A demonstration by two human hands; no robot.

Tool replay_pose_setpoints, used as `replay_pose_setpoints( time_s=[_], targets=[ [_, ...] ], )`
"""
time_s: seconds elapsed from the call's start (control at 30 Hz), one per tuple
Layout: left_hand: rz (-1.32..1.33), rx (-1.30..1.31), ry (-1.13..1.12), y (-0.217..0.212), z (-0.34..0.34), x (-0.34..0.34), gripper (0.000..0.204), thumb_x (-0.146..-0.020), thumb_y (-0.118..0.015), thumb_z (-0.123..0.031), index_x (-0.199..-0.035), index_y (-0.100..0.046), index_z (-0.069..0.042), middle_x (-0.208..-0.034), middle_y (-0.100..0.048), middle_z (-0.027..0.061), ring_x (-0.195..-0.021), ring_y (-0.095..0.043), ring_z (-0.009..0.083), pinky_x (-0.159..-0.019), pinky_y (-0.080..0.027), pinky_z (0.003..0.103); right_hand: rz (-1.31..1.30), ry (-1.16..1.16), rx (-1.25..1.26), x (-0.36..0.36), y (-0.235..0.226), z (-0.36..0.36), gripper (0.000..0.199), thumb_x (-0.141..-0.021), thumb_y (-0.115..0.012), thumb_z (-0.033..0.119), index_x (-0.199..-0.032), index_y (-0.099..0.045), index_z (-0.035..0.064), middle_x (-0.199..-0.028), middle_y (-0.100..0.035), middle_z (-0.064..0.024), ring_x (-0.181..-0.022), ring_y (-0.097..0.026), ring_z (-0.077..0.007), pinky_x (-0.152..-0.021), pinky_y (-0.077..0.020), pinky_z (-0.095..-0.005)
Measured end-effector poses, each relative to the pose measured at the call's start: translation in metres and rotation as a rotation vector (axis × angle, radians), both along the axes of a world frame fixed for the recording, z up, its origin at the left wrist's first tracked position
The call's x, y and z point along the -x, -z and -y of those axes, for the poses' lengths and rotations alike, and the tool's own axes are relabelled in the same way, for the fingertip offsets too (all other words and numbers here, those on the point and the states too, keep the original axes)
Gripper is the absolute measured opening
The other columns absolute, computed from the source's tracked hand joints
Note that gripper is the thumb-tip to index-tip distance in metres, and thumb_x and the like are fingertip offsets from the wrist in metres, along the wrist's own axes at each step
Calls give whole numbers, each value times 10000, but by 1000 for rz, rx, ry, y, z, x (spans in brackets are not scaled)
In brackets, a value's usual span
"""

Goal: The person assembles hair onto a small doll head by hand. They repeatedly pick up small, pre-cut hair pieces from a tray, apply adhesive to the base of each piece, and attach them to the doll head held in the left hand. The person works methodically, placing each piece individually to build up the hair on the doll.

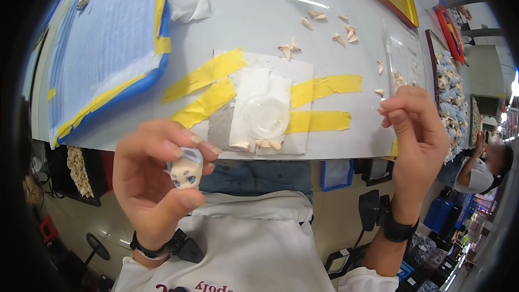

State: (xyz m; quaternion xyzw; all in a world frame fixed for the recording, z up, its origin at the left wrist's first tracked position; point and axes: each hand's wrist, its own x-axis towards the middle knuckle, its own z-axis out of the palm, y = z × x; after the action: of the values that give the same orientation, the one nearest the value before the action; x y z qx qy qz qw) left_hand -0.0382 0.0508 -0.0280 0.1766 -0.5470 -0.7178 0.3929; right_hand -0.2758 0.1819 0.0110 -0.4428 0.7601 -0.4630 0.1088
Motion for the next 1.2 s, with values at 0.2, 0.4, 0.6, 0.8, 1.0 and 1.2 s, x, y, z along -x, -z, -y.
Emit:
replay_pose_setpoints(
  time_s=[0.2, 0.4, 0.6, 0.8, 1.0, 1.2],
  targets=[
    [-10, 318, 183, 14, 18, -8, 383, -724, -737, -167, -995, -498, -41, -1017, -507, 161, -849, -592, 247, -684, -519, 276, 86, 113, 123, 0, -1, 2, 134, -811, -639, 95, -862, -605, -24, -839, -595, -74, -719, -544, -118, -652, -430, -231],
    [59, 87, 63, 5, 4, -5, 373, -744, -726, -184, -996, -495, -35, -973, -499, 147, -771, -602, 225, -637, -513, 256, 278, 11, 200, -20, -7, 21, 125, -769, -644, -15, -876, -584, -38, -828, -617, -101, -715, -600, -146, -673, -486, -239],
    [48, 71, 45, 5, 4, -3, 428, -725, -743, -196, -1010, -489, -3, -941, -557, 183, -731, -604, 223, -631, -507, 294, 173, -57, 137, -51, -11, 43, 155, -751, -656, -3, -834, -526, -2, -796, -568, -110, -704, -544, -155, -663, -454, -253],
    [85, -23, 15, -2, 0, -1, 457, -717, -749, -220, -1005, -493, 26, -930, -586, 209, -733, -597, 229, -675, -509, 330, -220, -244, 69, -56, -7, 49, 167, -659, -659, -81, -788, -586, -3, -809, -556, -101, -753, -534, -165, -700, -434, -258],
    [31, 53, 69, 7, 6, -1, 457, -714, -749, -217, -1015, -512, 34, -976, -565, 201, -796, -599, 242, -689, -509, 332, -523, -207, -55, -63, -14, 48, 199, -589, -663, -112, -746, -632, 6, -784, -539, -83, -738, -507, -160, -651, -405, -259],
    [69, -80, 68, -1, 0, 6, 495, -694, -764, -227, -1028, -510, 35, -990, -563, 176, -794, -606, 246, -674, -516, 325, -463, -208, -20, -63, -13, 50, 211, -585, -664, -113, -752, -618, 7, -789, -533, -79, -731, -492, -154, -662, -391, -253]
  ],
)
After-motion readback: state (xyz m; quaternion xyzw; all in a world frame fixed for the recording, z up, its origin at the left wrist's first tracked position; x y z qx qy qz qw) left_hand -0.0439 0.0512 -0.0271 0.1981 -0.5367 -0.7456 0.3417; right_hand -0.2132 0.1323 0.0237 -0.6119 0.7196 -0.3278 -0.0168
